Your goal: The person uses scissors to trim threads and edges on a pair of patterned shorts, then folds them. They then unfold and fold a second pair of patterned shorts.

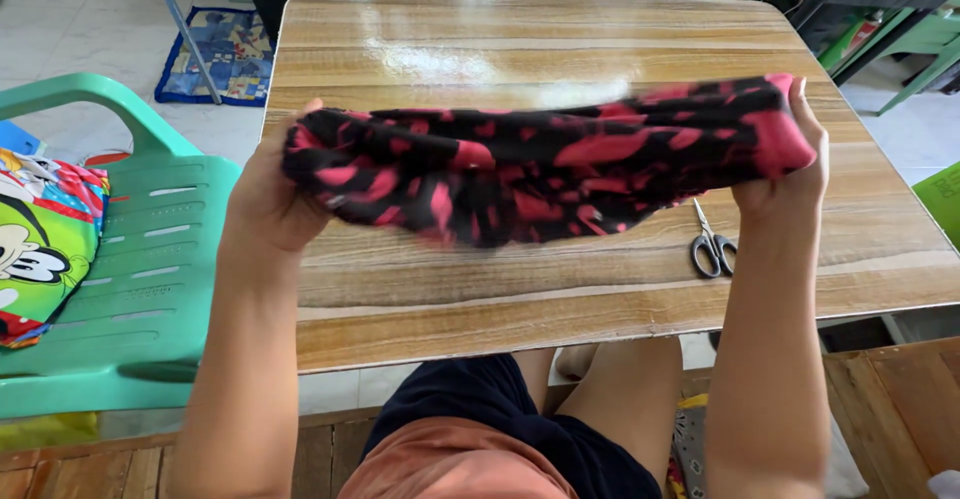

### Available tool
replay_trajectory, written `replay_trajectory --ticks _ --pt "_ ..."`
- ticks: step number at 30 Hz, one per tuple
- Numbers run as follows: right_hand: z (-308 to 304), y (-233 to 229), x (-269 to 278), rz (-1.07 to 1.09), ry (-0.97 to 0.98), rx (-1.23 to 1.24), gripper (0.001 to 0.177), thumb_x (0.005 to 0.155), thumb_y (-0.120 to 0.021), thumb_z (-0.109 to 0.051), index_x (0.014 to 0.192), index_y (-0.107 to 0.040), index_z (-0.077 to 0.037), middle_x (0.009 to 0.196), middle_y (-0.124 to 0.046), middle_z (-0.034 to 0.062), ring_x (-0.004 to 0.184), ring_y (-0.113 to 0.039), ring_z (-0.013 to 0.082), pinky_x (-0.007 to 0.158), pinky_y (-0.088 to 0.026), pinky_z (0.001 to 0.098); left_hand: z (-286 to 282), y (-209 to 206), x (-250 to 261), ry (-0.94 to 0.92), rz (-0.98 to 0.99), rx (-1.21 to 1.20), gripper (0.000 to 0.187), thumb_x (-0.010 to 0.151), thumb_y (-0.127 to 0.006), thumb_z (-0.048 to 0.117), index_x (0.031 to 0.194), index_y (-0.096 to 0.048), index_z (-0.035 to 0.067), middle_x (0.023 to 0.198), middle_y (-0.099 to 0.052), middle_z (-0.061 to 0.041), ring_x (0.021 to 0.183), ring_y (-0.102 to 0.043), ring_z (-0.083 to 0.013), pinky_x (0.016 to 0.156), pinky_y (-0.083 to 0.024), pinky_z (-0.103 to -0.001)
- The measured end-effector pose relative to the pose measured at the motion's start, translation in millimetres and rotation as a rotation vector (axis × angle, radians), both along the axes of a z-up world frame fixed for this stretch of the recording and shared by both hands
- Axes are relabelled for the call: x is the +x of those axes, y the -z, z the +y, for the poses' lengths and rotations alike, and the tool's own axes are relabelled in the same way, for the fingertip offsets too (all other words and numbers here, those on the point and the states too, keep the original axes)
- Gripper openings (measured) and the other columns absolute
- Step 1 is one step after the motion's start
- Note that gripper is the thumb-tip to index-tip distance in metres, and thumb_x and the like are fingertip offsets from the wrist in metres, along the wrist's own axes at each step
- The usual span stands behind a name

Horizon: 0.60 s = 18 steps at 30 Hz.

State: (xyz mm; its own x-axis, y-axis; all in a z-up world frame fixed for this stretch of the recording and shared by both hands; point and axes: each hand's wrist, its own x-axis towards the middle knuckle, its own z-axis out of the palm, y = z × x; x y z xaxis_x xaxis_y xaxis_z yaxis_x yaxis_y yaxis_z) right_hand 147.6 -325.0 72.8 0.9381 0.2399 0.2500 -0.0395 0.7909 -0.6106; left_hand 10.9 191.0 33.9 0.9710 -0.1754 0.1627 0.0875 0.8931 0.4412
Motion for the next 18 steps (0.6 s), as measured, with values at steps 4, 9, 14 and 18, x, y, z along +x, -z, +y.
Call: replay_trajectory --ticks 4,9,14,18 --pt "41 6 -24 -0.049 0.024 -0.122 0.077 0.105 -0.039 -0.060 0.151 -0.052 0.000 0.147 -0.061 0.0201 0.136 -0.061 0.0347 0.119 -0.047 0.0480 -34 -1 0 0.112 -0.016 0.001 0.045 0.115 -0.044 0.039 0.128 -0.061 0.000 0.125 -0.072 -0.016 0.117 -0.070 -0.0287 0.107 -0.054 -0.044" --pt "74 31 -46 0.092 -0.222 -0.336 0.093 0.096 -0.037 -0.075 0.156 -0.043 -0.004 0.155 -0.053 0.0169 0.141 -0.052 0.0345 0.119 -0.042 0.0519 -70 -6 -11 0.111 -0.153 -0.051 0.058 0.116 -0.042 0.045 0.145 -0.055 -0.003 0.135 -0.068 -0.018 0.126 -0.065 -0.0288 0.114 -0.048 -0.045" --pt "53 51 -53 -0.120 -0.069 -0.500 0.073 0.103 -0.049 -0.055 0.153 -0.048 -0.001 0.152 -0.053 0.0166 0.139 -0.052 0.0323 0.121 -0.040 0.0511 -78 -13 -25 -0.071 -0.188 0.029 0.053 0.109 -0.047 0.030 0.156 -0.038 0.005 0.150 -0.058 -0.012 0.140 -0.057 -0.0257 0.122 -0.042 -0.045" --pt "39 39 -52 -0.010 -0.105 -0.144 0.049 0.108 -0.050 -0.033 0.142 -0.059 0.002 0.143 -0.063 0.0196 0.132 -0.060 0.0342 0.120 -0.044 0.0497 -71 -7 -31 -0.099 -0.242 0.022 0.066 0.110 -0.055 0.004 0.170 -0.030 0.019 0.152 -0.056 -0.010 0.138 -0.057 -0.0229 0.121 -0.044 -0.042"
